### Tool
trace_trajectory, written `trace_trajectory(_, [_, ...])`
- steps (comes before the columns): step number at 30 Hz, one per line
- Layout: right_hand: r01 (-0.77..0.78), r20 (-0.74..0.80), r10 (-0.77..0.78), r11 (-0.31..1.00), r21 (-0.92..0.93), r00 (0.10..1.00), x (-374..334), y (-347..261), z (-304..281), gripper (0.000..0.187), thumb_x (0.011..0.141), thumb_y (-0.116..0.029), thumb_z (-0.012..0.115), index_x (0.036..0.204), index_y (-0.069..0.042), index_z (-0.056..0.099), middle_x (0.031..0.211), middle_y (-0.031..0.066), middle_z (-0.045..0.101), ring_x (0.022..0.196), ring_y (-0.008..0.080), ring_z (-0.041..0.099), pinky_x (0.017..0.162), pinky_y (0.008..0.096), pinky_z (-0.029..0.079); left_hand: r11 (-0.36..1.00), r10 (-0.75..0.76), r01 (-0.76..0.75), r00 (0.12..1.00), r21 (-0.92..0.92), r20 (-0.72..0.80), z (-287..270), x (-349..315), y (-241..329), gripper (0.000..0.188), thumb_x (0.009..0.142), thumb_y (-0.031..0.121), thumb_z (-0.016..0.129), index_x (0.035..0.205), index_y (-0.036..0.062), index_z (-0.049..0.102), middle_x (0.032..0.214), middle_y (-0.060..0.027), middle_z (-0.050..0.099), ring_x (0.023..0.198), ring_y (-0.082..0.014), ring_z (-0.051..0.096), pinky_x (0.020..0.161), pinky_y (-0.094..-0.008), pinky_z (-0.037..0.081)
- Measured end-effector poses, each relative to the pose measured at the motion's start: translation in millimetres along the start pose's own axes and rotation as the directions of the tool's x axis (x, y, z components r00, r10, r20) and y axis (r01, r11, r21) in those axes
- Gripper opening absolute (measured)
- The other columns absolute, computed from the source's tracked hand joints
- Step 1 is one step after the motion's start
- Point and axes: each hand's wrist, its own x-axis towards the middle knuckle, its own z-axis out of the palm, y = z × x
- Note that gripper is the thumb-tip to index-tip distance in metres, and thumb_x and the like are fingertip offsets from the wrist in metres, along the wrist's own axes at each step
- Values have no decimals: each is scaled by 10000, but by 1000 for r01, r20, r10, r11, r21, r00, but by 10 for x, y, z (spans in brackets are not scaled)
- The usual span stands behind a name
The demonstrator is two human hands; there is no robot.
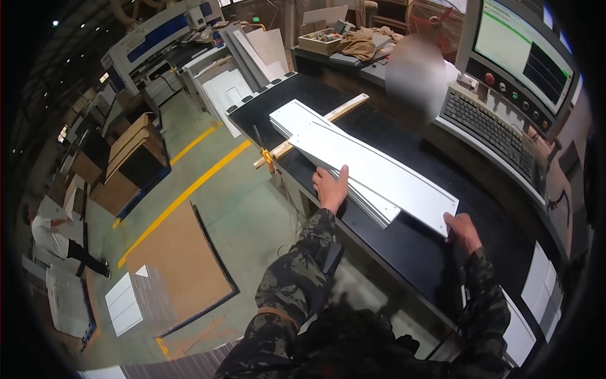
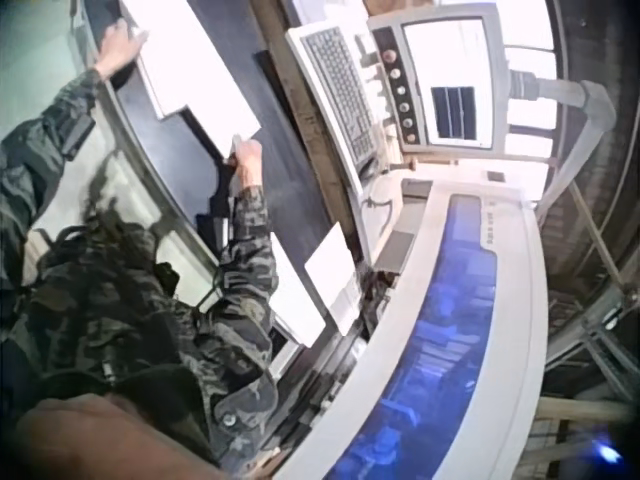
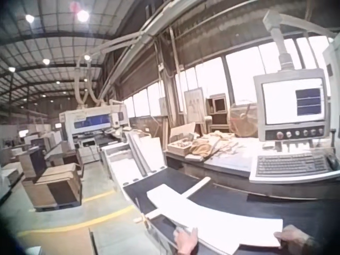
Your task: Manufacturing and inspecting wooden furniture panels using industrial machinery and manual tools.
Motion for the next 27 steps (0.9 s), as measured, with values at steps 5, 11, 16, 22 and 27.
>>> trace_trajectory(5, [31, -67, -27, 998, 56, 997, -160, -406, 738, 424, 877, -313, 596, 669, 57, 579, 539, 66, 535, 407, 136, 505, 390, 259, 444, 1000, -23, 23, 1000, 21, 21, -212, 609, 47, 735, 915, 408, 424, 1387, -84, 149, 1393, -340, 180, 1267, -485, 258, 1046, -466, 255])
trace_trajectory(11, [72, -64, -89, 971, -230, 994, 10, -865, 1183, 434, 869, -314, 581, 686, 79, 601, 517, 120, 567, 452, 154, 568, 432, 295, 431, 999, 2, 1, 998, 51, -60, -384, 1232, -105, 642, 924, 333, 411, 1342, -109, 204, 1275, -356, 352, 1149, -469, 418, 971, -471, 351])
trace_trajectory(16, [192, -139, -278, 876, -442, 950, 88, -737, 1220, 354, 856, -246, 582, 776, 98, 605, 601, 180, 580, 557, 225, 537, 542, 382, 391, 989, 99, -108, 991, 104, 87, -569, 1276, -174, 466, 890, 244, 494, 1154, -134, 425, 1155, -321, 478, 1034, -438, 496, 866, -460, 423])
trace_trajectory(22, [188, -207, -314, 864, -468, 927, 213, -103, 1010, 360, 918, -259, 559, 852, 94, 553, 767, 182, 540, 703, 201, 473, 650, 356, 399, 901, 425, -383, 684, 203, -593, -1135, 1257, -71, 529, 890, 217, 531, 1251, -124, 350, 1242, -297, 379, 1149, -425, 369, 993, -456, 295])
trace_trajectory(27, [19, -78, -54, 920, -392, 995, 163, 243, 665, 516, 817, -288, 682, 1210, -15, 489, 1103, 179, 573, 1056, 236, 543, 918, 343, 447, 887, 430, -444, 702, 124, -568, -1280, 1457, -412, 488, 873, 210, 581, 1215, -75, 381, 1188, -245, 400, 1110, -386, 374, 963, -443, 303])
